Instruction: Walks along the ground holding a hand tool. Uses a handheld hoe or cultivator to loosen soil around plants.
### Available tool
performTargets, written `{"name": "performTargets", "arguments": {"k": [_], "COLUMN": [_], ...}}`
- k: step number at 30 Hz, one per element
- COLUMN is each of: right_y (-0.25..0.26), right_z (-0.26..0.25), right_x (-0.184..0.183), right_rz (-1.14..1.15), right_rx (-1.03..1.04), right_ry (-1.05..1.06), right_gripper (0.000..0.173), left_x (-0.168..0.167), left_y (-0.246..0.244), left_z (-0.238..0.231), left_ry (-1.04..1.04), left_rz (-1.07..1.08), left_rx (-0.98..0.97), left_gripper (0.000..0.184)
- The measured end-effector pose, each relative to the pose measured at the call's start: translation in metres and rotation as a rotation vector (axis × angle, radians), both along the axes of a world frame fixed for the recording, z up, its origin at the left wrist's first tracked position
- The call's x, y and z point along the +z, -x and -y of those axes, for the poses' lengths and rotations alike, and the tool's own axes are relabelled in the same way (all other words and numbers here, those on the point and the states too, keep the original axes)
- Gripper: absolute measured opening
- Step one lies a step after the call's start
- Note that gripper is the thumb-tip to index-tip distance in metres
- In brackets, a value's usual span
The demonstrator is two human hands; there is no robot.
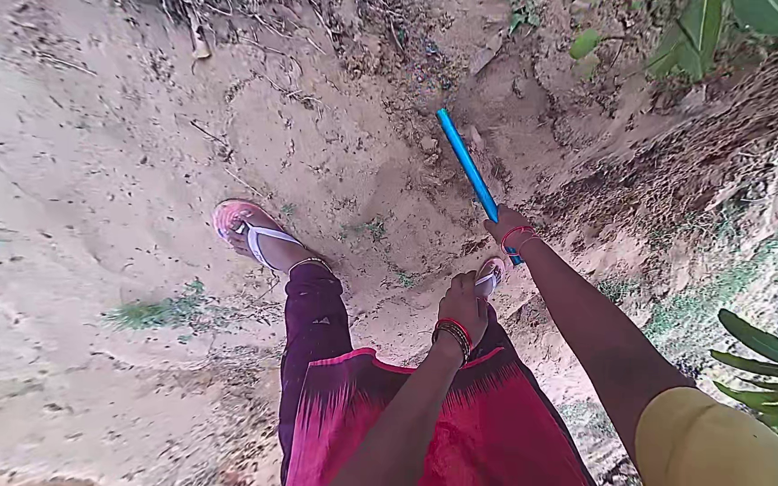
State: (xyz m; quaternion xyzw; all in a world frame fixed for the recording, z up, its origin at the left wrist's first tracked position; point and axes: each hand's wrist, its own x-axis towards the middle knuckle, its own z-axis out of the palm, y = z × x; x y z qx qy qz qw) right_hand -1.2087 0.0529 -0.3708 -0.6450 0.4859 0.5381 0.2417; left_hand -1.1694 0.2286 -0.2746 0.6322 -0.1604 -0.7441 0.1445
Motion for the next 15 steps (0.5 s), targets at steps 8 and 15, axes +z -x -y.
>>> {"name": "performTargets", "arguments": {"k": [8, 15], "right_y": [-0.029, -0.033], "right_z": [0.023, 0.048], "right_x": [-0.001, 0.059], "right_rz": [0.042, 0.047], "right_rx": [0.098, 0.243], "right_ry": [0.066, -0.003], "right_gripper": [0.047, 0.051], "left_x": [-0.002, -0.002], "left_y": [0.005, -0.003], "left_z": [0.004, 0.019], "left_ry": [-0.005, -0.009], "left_rz": [0.032, 0.077], "left_rx": [-0.109, -0.098], "left_gripper": [0.059, 0.059]}}
